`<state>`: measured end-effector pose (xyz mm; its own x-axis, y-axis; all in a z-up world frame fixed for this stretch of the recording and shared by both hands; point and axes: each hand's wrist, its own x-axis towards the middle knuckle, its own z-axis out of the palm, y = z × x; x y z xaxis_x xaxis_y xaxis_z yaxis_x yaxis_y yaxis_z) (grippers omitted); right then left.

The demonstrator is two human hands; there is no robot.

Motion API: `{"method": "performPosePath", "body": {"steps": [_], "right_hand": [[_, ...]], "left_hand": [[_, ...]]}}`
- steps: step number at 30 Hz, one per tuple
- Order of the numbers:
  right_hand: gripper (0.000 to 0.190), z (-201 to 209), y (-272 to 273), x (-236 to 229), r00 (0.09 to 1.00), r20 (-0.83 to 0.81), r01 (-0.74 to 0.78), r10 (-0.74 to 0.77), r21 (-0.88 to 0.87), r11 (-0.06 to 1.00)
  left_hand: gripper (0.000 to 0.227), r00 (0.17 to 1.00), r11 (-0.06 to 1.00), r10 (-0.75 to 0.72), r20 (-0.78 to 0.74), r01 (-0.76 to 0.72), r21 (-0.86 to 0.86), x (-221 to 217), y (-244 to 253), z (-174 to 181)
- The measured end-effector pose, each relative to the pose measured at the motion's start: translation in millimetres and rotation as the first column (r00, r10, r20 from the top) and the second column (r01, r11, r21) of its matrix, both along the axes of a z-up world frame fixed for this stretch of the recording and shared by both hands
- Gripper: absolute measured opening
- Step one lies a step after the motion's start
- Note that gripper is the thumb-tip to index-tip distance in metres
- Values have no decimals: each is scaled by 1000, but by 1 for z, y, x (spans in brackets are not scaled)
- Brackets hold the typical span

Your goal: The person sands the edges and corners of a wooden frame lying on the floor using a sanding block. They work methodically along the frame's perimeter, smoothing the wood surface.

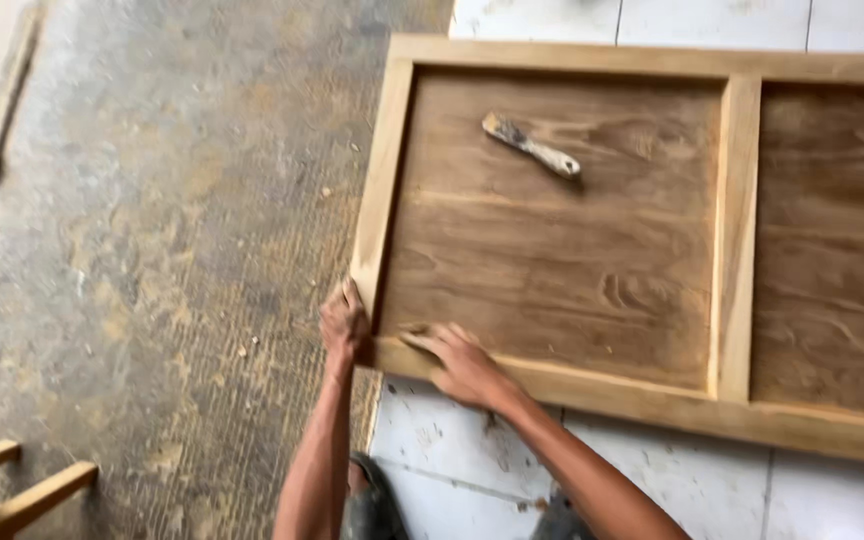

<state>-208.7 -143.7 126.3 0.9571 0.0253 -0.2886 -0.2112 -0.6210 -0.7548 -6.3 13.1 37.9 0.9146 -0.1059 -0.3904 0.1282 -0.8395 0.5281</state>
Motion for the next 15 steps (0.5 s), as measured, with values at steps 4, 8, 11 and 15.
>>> {"method": "performPosePath", "body": {"steps": [4, 8, 11, 15], "right_hand": [[79, -51, -39, -67, 984, -175, 13, -33, -115, 993], [65, -75, 13, -13, 997, -70, -2, -12, -196, 981], [67, -104, 53, 39, 993, 100, -31, 58, -259, 965], [81, -69, -3, -33, 980, 199, 16, 9, -120, 993]], "left_hand": [[64, 999, 999, 40, -4, -40, 5, -4, -1, -3], [64, 1000, 998, 11, -9, -10, 55, -7, 2, -7], [63, 1000, 1000, 20, 0, -20, 20, -1, -3, -3], [64, 1000, 999, -12, 26, 13, -38, -3, 9, -5]]}}
